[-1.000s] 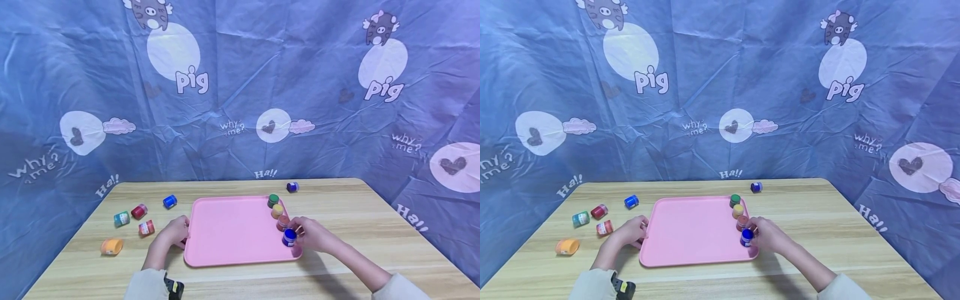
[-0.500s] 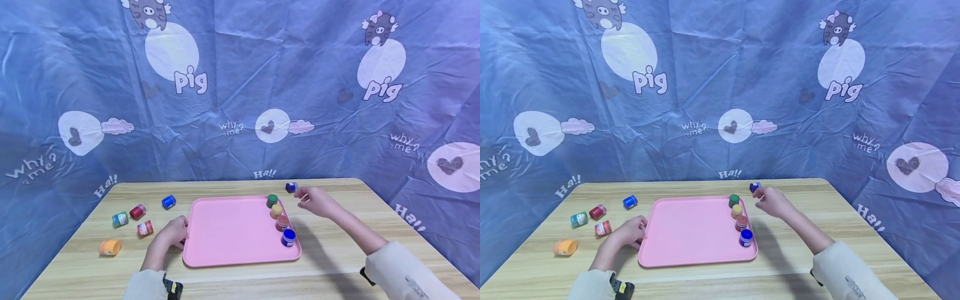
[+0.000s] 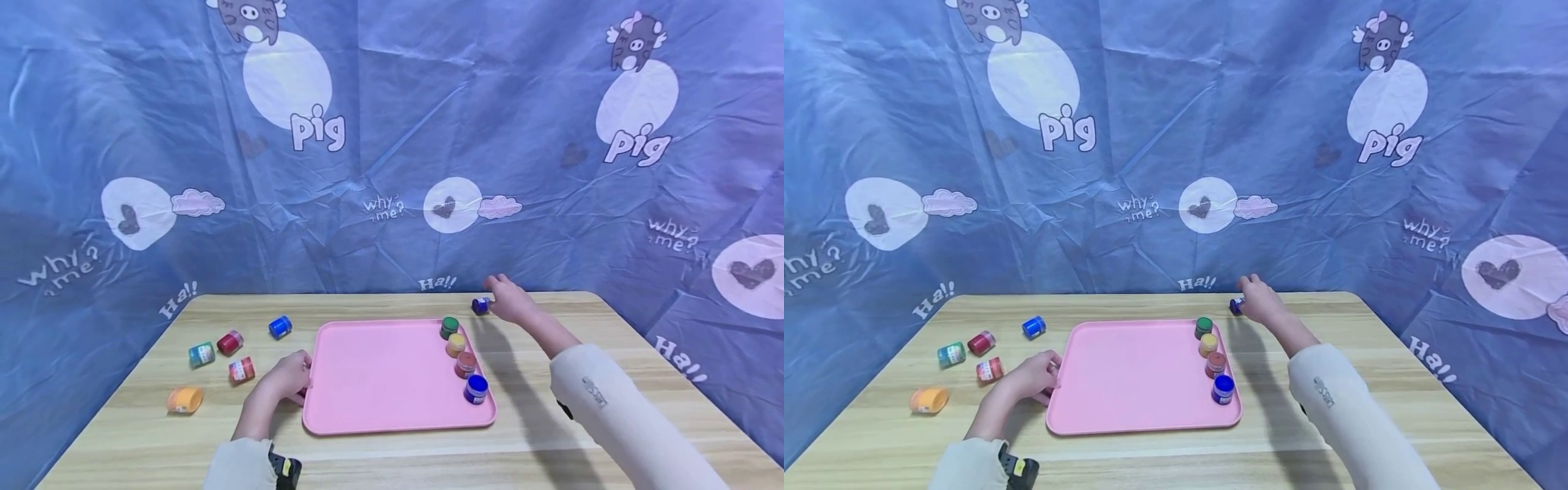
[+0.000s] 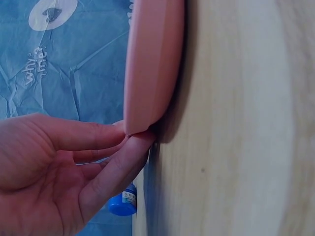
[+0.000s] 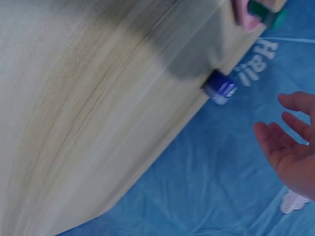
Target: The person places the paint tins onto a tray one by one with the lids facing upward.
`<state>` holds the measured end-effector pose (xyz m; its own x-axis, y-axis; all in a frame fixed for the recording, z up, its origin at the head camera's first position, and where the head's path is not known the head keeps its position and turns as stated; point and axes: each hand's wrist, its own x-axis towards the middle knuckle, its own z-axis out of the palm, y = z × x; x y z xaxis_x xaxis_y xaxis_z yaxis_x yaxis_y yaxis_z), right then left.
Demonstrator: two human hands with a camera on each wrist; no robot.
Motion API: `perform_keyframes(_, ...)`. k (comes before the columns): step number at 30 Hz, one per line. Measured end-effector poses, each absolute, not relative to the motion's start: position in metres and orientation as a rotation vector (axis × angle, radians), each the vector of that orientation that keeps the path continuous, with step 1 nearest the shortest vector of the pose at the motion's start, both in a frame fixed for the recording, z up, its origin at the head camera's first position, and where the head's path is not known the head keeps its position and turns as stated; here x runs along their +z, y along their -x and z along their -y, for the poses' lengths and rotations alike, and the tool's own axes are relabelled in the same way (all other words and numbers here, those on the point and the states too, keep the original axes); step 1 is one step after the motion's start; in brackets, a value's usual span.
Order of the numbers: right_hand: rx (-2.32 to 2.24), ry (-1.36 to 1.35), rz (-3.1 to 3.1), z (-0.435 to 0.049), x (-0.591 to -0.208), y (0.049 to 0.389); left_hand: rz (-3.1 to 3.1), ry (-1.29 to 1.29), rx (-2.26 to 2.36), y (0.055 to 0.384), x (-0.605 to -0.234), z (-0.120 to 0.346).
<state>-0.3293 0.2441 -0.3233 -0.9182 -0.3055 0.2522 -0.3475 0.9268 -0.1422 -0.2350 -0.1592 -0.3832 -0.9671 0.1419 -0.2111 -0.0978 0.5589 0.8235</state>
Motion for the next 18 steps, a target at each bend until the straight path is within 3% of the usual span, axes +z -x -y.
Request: perform_keyframes(18, 0.109, -0.436, 3.014, -0.252, -0.373, 0.357, -2.563, -0.044, 1.372, 0.234, -0.384, 0.157)
